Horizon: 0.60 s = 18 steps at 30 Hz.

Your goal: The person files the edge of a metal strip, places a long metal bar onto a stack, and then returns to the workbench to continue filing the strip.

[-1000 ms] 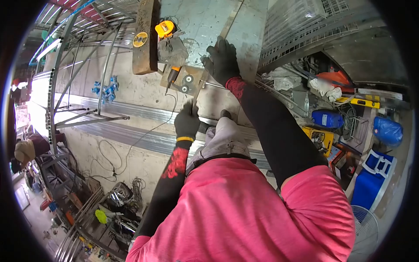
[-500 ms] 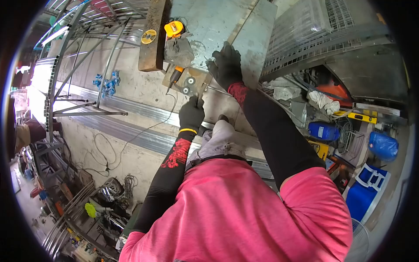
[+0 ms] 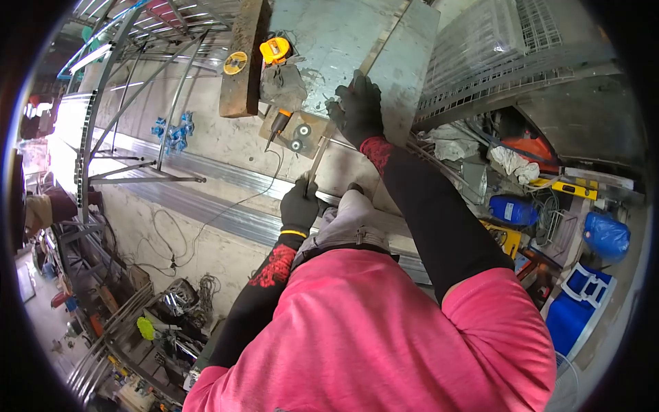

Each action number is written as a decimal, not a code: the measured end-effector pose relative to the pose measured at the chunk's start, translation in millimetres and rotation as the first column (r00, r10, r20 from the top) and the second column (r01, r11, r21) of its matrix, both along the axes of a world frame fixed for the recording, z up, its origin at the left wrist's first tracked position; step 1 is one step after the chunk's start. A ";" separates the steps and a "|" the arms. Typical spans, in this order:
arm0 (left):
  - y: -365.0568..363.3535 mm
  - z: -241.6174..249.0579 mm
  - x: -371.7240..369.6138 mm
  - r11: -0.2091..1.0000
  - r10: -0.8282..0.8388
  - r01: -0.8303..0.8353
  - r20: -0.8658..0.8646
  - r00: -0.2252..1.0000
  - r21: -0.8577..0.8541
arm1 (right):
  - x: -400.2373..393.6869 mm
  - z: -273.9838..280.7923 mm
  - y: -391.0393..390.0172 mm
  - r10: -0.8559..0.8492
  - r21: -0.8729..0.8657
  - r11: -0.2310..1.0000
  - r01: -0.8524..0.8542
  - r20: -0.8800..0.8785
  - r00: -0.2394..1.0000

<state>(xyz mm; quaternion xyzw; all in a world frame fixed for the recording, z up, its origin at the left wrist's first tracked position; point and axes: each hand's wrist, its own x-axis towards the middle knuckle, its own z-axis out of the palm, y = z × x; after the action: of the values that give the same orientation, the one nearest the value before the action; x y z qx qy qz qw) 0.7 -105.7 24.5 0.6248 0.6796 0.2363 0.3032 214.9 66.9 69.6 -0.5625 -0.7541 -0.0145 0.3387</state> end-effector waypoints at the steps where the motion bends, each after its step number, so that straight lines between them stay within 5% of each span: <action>1: 7.7 -1.9 -1.1 0.999 -0.022 0.020 -0.044 0.999 -0.026 | 2.5 -1.0 2.0 -0.008 -0.001 1.000 0.008 0.001 1.000; 6: 55.2 8.1 25.6 1.000 -0.025 0.026 -0.094 0.995 0.001 | -1.2 0.7 1.3 0.001 -0.036 0.999 -0.002 -0.025 1.000; 10: 10.7 -2.1 10.5 0.999 0.034 -0.035 0.020 0.999 0.020 | 0.0 1.6 0.9 -0.016 -0.076 0.997 0.017 0.002 1.000; 12: 9.7 -7.4 4.0 0.996 -0.001 -0.005 -0.067 0.998 -0.087 | -1.1 -2.4 -1.7 -0.025 -0.038 0.999 0.025 -0.015 1.000; 15: 48.2 -17.3 16.7 0.995 -0.006 0.009 -0.032 0.999 0.103 | 0.3 -0.9 1.3 0.000 -0.044 0.999 0.001 0.018 1.000; 18: 43.6 -19.2 17.1 0.995 -0.018 0.019 -0.019 1.000 0.093 | 1.4 -8.6 3.6 -0.004 -0.085 0.996 0.000 -0.044 0.999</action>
<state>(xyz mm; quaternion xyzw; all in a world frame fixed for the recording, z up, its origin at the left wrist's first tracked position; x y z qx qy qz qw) 17.8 -62.1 5.3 0.6467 0.6648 0.2590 0.2696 216.3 70.5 61.0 -0.5773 -0.7458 0.0297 0.3312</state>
